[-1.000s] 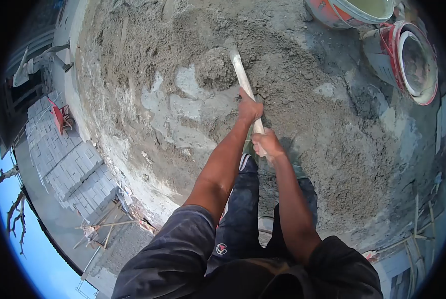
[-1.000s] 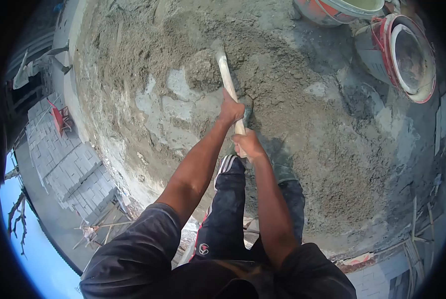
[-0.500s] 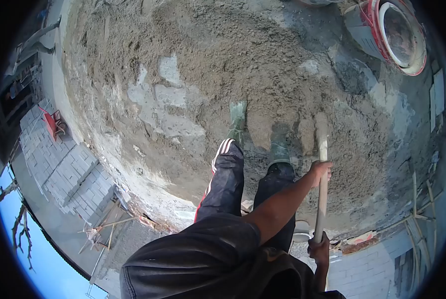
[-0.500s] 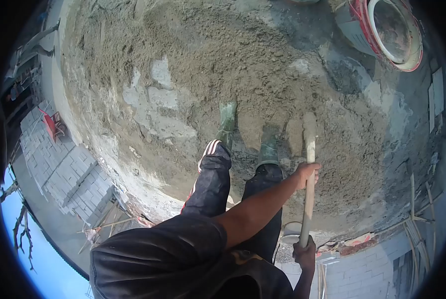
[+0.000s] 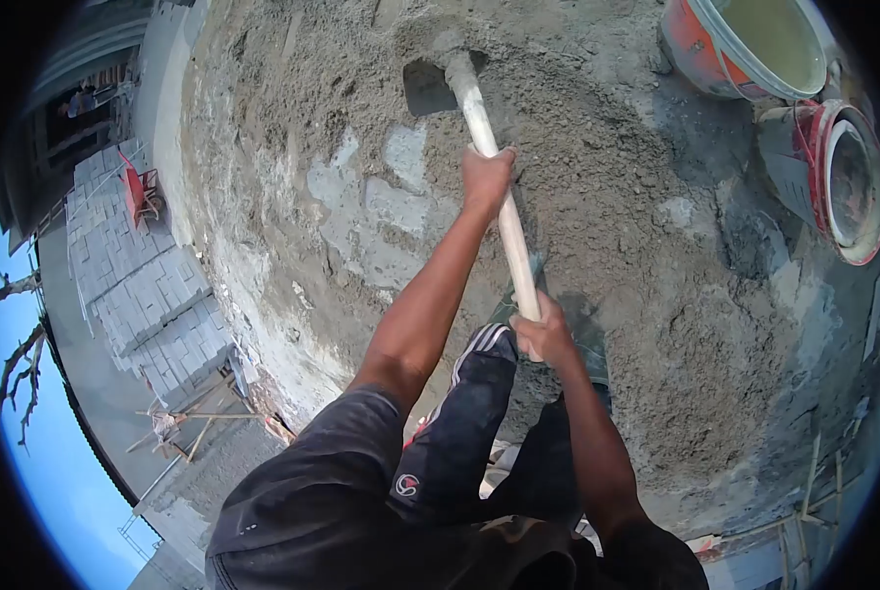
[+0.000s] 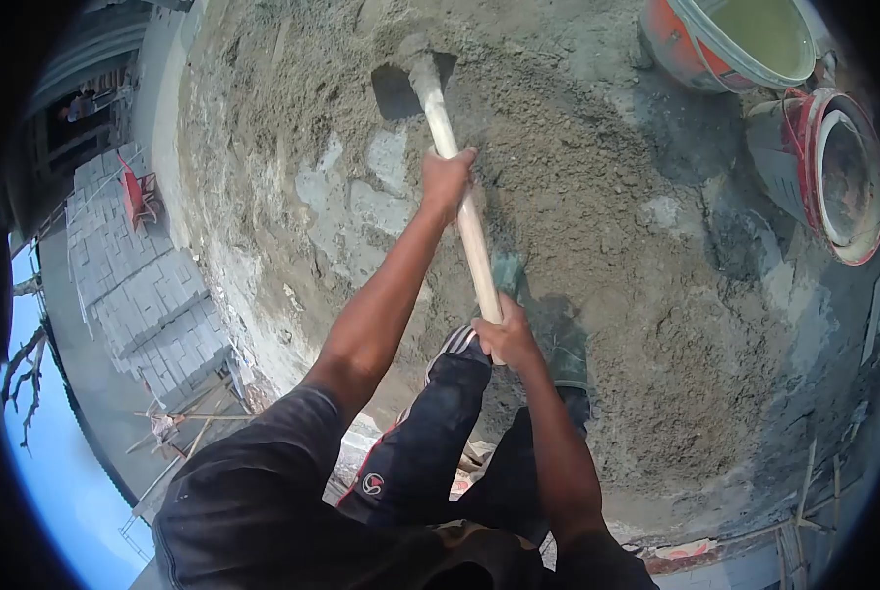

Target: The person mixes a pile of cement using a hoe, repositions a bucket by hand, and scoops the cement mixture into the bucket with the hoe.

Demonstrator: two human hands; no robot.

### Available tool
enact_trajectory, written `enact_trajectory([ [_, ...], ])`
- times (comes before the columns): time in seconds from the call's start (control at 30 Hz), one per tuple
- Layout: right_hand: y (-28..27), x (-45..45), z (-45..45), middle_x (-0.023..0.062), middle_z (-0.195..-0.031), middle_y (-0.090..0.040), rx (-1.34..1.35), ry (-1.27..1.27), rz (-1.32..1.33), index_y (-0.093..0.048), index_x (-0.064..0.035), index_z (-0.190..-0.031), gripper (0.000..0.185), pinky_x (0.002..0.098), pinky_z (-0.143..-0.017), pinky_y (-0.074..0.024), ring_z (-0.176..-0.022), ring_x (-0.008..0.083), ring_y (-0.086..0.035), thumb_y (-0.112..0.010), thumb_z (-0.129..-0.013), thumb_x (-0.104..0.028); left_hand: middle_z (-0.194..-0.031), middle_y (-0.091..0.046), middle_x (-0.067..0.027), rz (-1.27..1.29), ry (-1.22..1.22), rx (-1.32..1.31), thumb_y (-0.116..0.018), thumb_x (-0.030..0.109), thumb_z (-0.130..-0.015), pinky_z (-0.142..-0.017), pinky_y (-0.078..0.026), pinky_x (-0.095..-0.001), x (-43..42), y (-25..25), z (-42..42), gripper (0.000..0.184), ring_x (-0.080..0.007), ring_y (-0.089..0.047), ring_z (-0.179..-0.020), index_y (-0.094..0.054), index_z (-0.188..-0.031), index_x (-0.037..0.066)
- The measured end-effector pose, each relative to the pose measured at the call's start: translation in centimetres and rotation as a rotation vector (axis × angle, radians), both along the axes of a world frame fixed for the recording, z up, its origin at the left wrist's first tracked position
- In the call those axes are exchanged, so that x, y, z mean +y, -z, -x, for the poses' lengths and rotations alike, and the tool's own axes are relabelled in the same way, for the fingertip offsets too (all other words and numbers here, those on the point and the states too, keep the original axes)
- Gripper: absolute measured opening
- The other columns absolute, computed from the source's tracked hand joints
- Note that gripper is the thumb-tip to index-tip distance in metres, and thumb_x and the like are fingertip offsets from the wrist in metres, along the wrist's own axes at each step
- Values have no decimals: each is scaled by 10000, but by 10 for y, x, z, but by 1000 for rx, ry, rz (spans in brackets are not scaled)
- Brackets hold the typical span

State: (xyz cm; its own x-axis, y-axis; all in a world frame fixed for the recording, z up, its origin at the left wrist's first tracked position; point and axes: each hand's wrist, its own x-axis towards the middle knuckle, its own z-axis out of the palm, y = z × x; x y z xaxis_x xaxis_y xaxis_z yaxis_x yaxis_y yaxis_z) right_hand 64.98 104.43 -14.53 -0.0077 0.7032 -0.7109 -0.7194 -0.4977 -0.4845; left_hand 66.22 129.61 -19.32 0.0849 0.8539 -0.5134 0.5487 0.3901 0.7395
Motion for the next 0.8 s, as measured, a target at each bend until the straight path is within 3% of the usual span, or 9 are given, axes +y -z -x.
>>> enact_trajectory([
  [0.03,23,74,-1,29,-676,-552,36,13,-100,-532,22,-1091,313,276,-427,-399,-471,95,-501,-650,-818,-78,-828,-648,-194,-160,120,113,-729,135,-725,-657,-517,-389,77,26,10,394,-280,-657,-721,-532,-979,-94],
  [0.1,48,215,-4,37,-671,-543,51,55,-216,-525,20,-1131,358,281,-417,-399,-460,100,-493,-632,-796,-52,-1045,-622,-324,-328,269,346,-703,190,-717,-847,-517,-435,190,27,13,585,-408,-650,-978,-459,-1165,-96],
  [0.2,69,363,-5,58,-678,-561,194,199,-276,-540,-10,-849,154,317,-436,-426,-481,156,-526,-653,-783,-91,-1117,-601,-336,-327,394,512,-620,145,-752,-904,-501,-463,261,23,12,685,-450,-613,-1045,-296,-1334,-15],
  [0.27,84,403,3,55,-672,-553,329,294,-237,-536,2,-847,162,326,-432,-408,-477,159,-520,-655,-798,-97,-1137,-596,-334,-269,483,639,-598,123,-751,-915,-499,-465,289,46,17,726,-452,-609,-1059,-246,-1374,3],
  [0.37,95,372,24,52,-666,-545,152,163,57,-531,13,-824,138,332,-435,-403,-485,160,-519,-628,-815,-86,-1164,-586,-335,-112,540,714,-584,98,-739,-929,-494,-463,259,90,43,795,-449,-605,-1074,-182,-1420,21],
  [0.43,138,310,41,52,-663,-540,185,105,-22,-541,13,-848,113,335,-437,-405,-491,162,-523,-605,-818,-76,-1195,-569,-338,12,450,625,-582,85,-729,-954,-478,-455,196,106,57,875,-447,-593,-1099,-109,-1463,42],
  [0.53,127,229,51,43,-678,-534,54,-6,57,-552,-6,-937,131,318,-424,-399,-485,143,-509,-581,-825,-69,-1234,-540,-350,91,336,590,-582,95,-732,-997,-445,-441,116,112,79,955,-449,-564,-1145,-14,-1499,77],
  [0.57,126,207,55,35,-690,-529,27,-42,63,-555,-14,-997,170,299,-414,-391,-479,124,-492,-570,-837,-68,-1235,-536,-356,95,346,563,-580,102,-739,-1003,-440,-440,90,113,93,952,-454,-557,-1151,-10,-1501,78],
  [0.8,72,39,42,18,-674,-506,159,17,226,-528,-33,-950,138,282,-418,-398,-488,108,-486,-590,-834,-75,-1244,-525,-367,287,437,582,-566,119,-763,-1021,-430,-421,-78,65,80,965,-443,-548,-1170,48,-1505,63],
])
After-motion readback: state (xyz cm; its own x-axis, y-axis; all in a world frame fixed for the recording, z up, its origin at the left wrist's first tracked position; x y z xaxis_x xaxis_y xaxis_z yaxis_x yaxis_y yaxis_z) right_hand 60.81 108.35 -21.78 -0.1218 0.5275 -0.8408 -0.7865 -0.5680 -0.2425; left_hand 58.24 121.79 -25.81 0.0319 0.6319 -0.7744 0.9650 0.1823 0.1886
